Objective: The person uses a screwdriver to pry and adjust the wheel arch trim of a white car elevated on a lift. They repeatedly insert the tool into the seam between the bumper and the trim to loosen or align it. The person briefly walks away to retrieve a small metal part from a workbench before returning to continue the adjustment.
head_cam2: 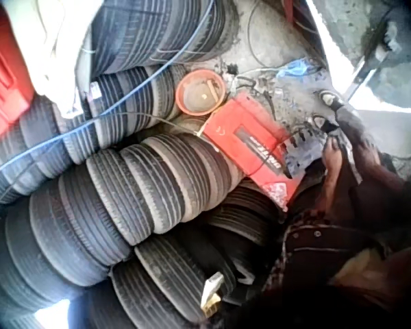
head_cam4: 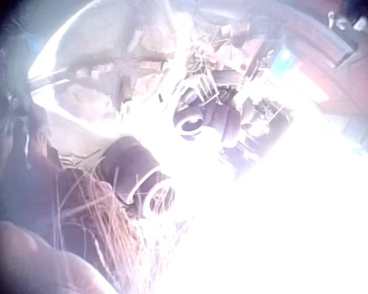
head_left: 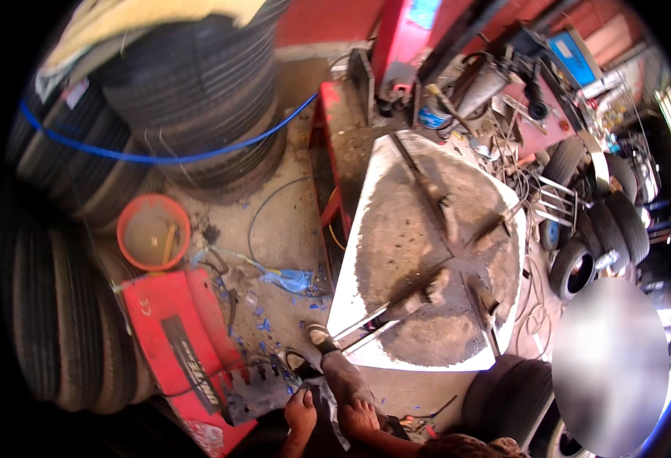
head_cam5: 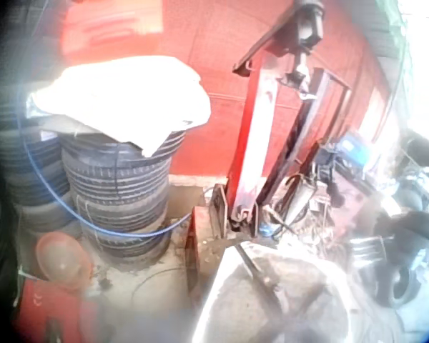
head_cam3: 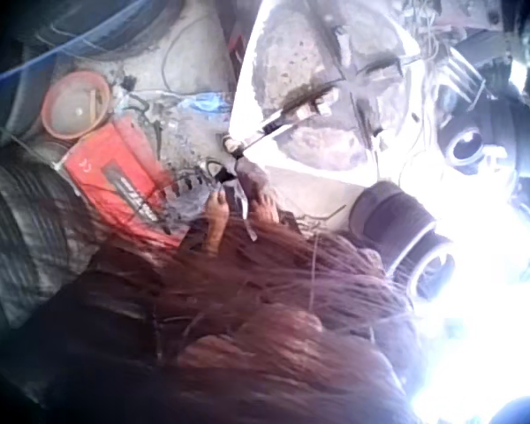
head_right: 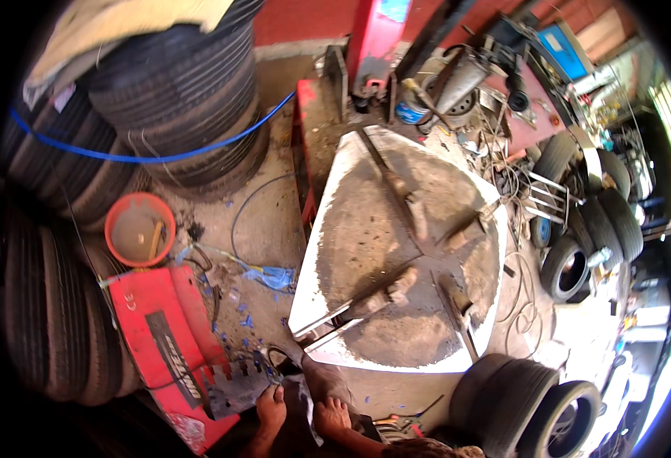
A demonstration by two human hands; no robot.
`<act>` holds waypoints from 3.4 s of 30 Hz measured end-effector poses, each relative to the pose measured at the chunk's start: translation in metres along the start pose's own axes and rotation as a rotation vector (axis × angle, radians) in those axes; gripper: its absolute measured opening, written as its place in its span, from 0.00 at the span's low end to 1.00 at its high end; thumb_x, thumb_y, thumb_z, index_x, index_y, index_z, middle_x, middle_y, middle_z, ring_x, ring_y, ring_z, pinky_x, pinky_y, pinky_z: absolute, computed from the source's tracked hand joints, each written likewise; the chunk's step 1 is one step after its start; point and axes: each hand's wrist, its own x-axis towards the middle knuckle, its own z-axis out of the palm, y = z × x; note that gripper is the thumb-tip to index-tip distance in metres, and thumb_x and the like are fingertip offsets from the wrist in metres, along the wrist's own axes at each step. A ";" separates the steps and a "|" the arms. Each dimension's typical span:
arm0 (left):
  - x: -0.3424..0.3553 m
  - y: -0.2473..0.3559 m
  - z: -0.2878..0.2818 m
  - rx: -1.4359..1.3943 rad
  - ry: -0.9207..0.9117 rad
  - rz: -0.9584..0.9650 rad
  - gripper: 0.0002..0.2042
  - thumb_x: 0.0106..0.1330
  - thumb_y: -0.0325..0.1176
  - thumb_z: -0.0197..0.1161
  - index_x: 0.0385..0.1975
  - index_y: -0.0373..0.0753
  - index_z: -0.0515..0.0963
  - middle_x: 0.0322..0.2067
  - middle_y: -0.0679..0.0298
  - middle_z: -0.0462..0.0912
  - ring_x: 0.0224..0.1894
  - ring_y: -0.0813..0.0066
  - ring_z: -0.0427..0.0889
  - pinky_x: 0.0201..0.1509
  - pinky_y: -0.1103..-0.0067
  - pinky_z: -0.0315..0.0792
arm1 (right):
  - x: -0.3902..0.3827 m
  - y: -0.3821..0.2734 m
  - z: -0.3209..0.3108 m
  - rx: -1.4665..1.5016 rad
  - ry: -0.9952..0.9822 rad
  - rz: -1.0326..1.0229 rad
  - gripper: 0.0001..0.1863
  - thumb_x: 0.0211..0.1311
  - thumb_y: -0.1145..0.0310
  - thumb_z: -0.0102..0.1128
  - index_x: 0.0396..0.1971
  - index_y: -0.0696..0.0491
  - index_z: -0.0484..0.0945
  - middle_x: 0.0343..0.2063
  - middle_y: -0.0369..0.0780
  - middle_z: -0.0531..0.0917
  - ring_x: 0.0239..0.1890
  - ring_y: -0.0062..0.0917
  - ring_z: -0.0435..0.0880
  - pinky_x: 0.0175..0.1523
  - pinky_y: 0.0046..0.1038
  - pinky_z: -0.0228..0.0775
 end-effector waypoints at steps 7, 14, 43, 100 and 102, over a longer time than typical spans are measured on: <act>0.003 0.111 -0.045 -0.866 -0.028 -0.267 0.11 0.71 0.38 0.54 0.30 0.38 0.74 0.16 0.72 0.66 0.16 0.86 0.61 0.19 0.86 0.54 | -0.036 0.036 0.004 0.511 0.258 0.133 0.13 0.57 0.58 0.55 0.28 0.51 0.82 0.32 0.45 0.82 0.39 0.43 0.81 0.44 0.42 0.74; -0.078 0.278 0.001 -0.910 -0.124 -0.009 0.12 0.73 0.43 0.49 0.37 0.40 0.70 0.14 0.70 0.63 0.13 0.84 0.60 0.13 0.86 0.49 | -0.072 0.087 -0.016 1.416 -0.159 -0.057 0.19 0.69 0.56 0.46 0.39 0.56 0.80 0.30 0.41 0.84 0.36 0.30 0.83 0.44 0.33 0.74; -0.204 0.762 0.532 -0.453 -0.797 0.348 0.13 0.74 0.38 0.52 0.40 0.32 0.73 0.26 0.64 0.77 0.28 0.80 0.74 0.36 0.84 0.69 | -0.170 0.667 -0.307 2.105 0.437 0.569 0.23 0.69 0.53 0.45 0.32 0.57 0.80 0.15 0.35 0.74 0.14 0.19 0.70 0.20 0.23 0.61; -0.105 0.692 0.690 -2.112 0.641 -0.873 0.08 0.73 0.42 0.50 0.37 0.46 0.71 0.18 0.73 0.64 0.17 0.82 0.57 0.20 0.83 0.54 | 0.032 0.859 -0.524 0.483 -0.831 0.035 0.17 0.69 0.56 0.52 0.38 0.56 0.78 0.17 0.37 0.78 0.18 0.20 0.76 0.26 0.26 0.68; -0.094 0.702 0.687 -2.088 0.616 -0.798 0.07 0.72 0.39 0.49 0.37 0.45 0.71 0.20 0.72 0.65 0.19 0.81 0.60 0.22 0.82 0.56 | 0.040 0.865 -0.530 0.456 -0.854 0.073 0.16 0.69 0.57 0.52 0.39 0.56 0.78 0.17 0.36 0.77 0.17 0.19 0.76 0.26 0.25 0.68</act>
